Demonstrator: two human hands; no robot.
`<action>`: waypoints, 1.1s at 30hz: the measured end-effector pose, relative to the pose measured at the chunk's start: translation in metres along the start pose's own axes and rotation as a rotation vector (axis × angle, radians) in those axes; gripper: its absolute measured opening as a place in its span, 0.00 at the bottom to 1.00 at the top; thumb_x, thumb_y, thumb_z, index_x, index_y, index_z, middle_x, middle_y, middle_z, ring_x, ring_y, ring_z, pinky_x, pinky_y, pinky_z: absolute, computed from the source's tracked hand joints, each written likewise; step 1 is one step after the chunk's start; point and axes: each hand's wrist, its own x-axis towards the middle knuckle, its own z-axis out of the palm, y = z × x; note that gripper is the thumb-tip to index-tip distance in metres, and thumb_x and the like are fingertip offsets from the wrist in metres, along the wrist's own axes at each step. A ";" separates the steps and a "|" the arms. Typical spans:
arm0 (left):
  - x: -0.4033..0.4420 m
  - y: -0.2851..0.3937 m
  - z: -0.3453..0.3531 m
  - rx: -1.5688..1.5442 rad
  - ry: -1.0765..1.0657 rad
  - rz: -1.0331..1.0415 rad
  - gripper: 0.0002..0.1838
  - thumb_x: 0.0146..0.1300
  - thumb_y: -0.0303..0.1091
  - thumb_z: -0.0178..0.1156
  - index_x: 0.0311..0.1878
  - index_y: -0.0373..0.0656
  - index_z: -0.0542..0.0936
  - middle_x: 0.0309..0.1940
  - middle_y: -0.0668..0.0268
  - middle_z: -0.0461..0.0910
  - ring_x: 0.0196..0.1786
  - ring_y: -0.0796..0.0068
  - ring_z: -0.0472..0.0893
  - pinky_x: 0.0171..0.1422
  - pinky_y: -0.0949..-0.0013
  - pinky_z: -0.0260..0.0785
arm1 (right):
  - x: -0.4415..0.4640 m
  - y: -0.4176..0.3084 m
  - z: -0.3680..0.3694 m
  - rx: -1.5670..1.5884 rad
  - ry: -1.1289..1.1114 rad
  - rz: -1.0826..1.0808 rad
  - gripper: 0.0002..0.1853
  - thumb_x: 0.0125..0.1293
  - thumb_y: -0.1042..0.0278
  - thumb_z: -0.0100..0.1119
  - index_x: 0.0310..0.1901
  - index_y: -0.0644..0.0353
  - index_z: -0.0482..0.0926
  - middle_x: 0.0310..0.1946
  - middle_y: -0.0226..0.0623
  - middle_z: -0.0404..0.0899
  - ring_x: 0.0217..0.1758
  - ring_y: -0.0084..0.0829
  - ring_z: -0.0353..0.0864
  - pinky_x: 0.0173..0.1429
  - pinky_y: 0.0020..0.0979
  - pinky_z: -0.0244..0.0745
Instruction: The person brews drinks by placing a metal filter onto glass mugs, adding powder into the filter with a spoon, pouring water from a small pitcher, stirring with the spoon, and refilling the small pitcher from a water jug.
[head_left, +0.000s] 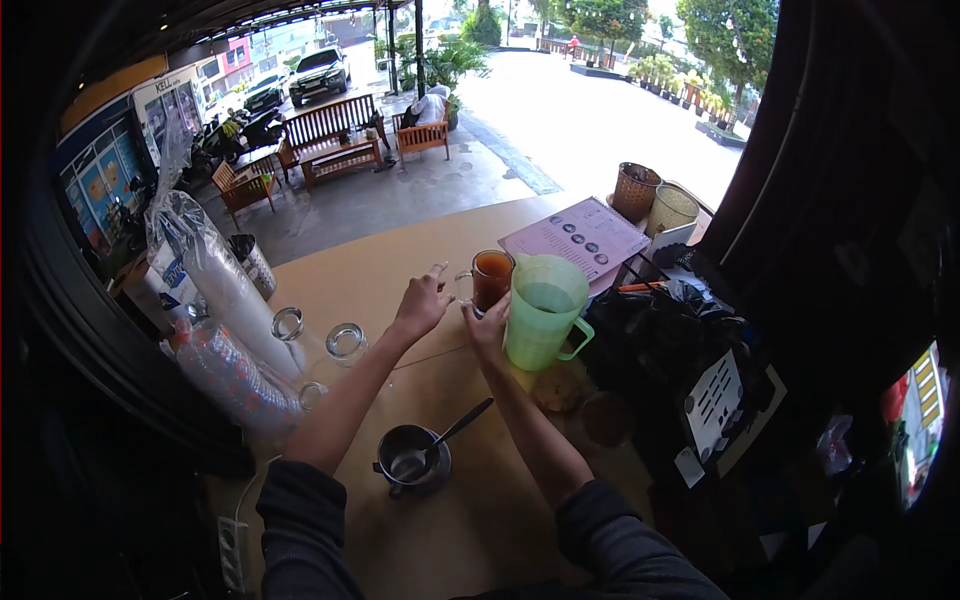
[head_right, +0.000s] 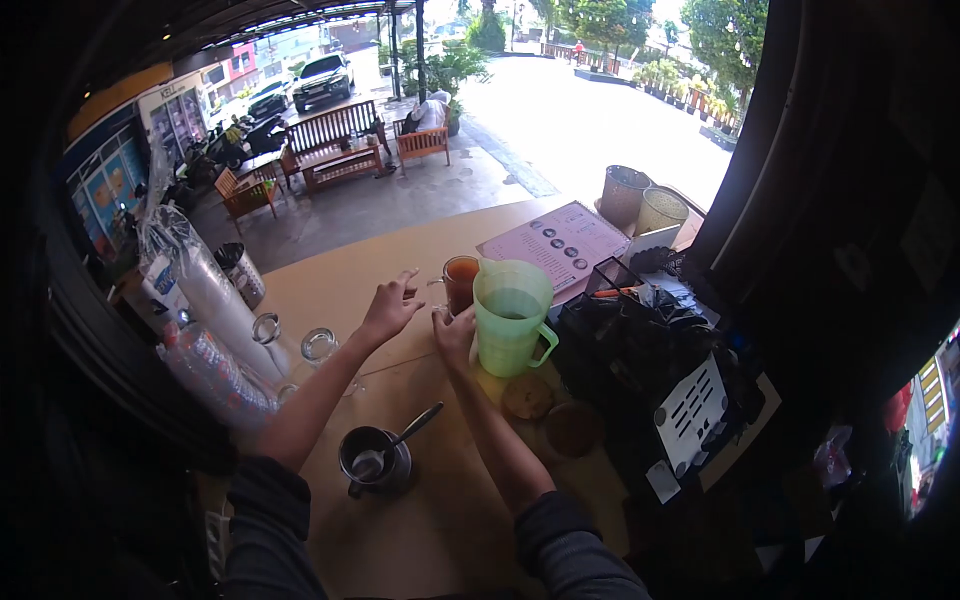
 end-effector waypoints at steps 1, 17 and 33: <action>-0.008 0.007 -0.009 -0.051 0.013 0.015 0.34 0.56 0.29 0.68 0.66 0.38 0.67 0.46 0.46 0.82 0.48 0.51 0.83 0.55 0.59 0.77 | -0.008 -0.012 -0.010 0.014 -0.096 0.051 0.55 0.53 0.58 0.70 0.69 0.80 0.43 0.69 0.67 0.51 0.75 0.57 0.49 0.78 0.41 0.44; -0.158 0.033 -0.124 -0.107 0.383 0.067 0.15 0.61 0.24 0.58 0.52 0.37 0.80 0.50 0.55 0.82 0.58 0.59 0.79 0.63 0.63 0.69 | -0.106 -0.093 -0.163 0.626 -0.877 0.433 0.39 0.66 0.65 0.59 0.74 0.57 0.51 0.71 0.53 0.58 0.76 0.40 0.54 0.75 0.36 0.51; -0.127 -0.023 -0.089 0.792 0.128 0.229 0.14 0.52 0.41 0.70 0.39 0.47 0.81 0.42 0.65 0.75 0.53 0.62 0.73 0.51 0.56 0.74 | -0.143 -0.127 -0.237 0.653 -1.190 0.346 0.30 0.68 0.66 0.48 0.71 0.59 0.59 0.68 0.41 0.65 0.75 0.32 0.58 0.72 0.30 0.53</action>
